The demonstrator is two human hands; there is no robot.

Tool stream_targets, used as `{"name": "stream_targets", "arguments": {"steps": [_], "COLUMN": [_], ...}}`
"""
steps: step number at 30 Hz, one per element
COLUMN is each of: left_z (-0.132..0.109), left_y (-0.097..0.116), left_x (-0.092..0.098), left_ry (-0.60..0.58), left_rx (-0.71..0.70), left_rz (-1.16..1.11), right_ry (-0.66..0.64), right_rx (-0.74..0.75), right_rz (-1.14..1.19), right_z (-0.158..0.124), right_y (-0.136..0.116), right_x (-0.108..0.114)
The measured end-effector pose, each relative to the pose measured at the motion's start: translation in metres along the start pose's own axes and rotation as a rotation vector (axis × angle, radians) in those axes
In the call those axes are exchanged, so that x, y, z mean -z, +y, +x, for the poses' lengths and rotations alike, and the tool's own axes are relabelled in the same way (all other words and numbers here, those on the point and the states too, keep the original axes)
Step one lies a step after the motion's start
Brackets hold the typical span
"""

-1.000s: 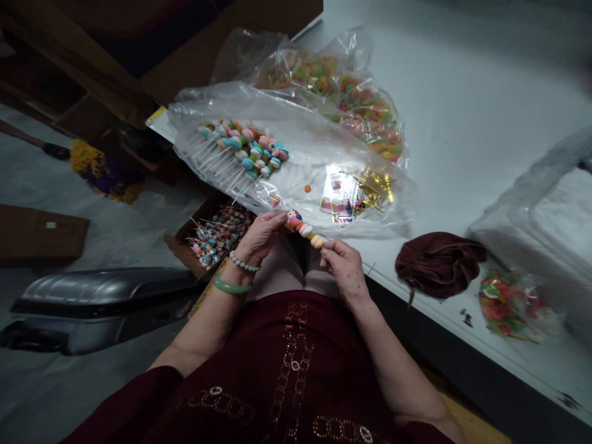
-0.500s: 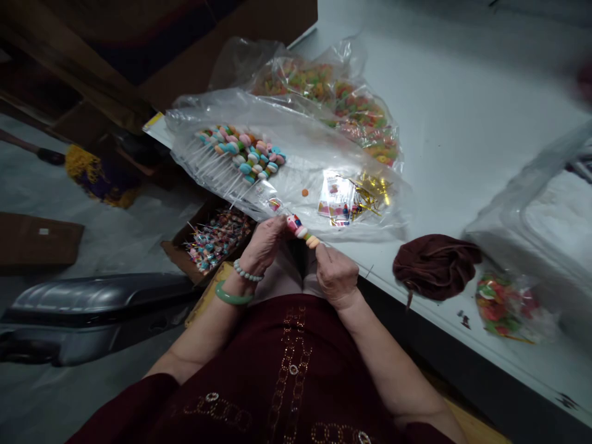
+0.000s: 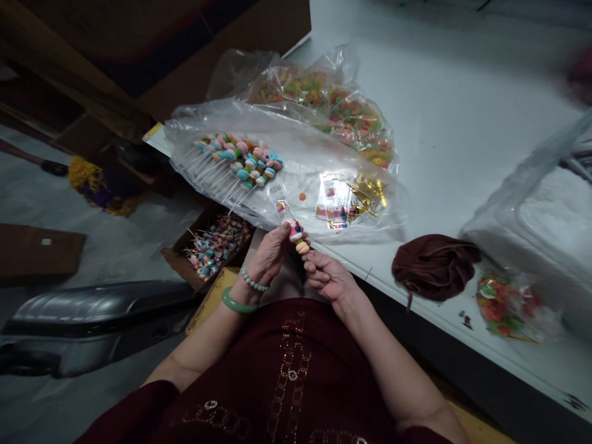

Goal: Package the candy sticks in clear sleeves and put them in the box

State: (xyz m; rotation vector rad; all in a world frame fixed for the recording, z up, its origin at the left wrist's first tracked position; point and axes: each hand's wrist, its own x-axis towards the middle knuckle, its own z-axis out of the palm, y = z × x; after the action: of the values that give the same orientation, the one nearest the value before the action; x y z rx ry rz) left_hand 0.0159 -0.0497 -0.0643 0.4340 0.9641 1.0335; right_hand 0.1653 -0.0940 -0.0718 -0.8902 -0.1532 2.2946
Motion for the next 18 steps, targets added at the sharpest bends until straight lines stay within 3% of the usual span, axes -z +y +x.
{"name": "stream_targets", "arguments": {"steps": [3,6,9,12,14,18], "left_z": [0.0,0.001,0.001,-0.001,-0.001,0.002], "left_y": [-0.002,-0.009,-0.014,-0.01,0.001,0.027], "left_x": [0.002,0.002,0.001,0.0,0.003,0.011], "left_ry": [0.013,0.055,0.102,0.045,-0.019,-0.12], "left_rx": [0.023,-0.077,-0.167,-0.068,0.012,0.049], "left_rz": [0.005,0.098,0.189,0.156,0.095,-0.129], "right_ry": [-0.049,0.025,0.264,0.432,0.439,0.395], "right_rx": [-0.044,-0.005,0.28,0.55,0.583,0.501], "right_rz": [0.081,0.003,-0.204,-0.4,-0.459,-0.441], "right_z": [0.001,0.002,0.003,0.002,0.0,-0.001], "right_y": [-0.001,0.003,0.008,0.011,0.011,0.01], "right_x": [0.003,-0.001,-0.009,-0.013,-0.013,-0.012]}}
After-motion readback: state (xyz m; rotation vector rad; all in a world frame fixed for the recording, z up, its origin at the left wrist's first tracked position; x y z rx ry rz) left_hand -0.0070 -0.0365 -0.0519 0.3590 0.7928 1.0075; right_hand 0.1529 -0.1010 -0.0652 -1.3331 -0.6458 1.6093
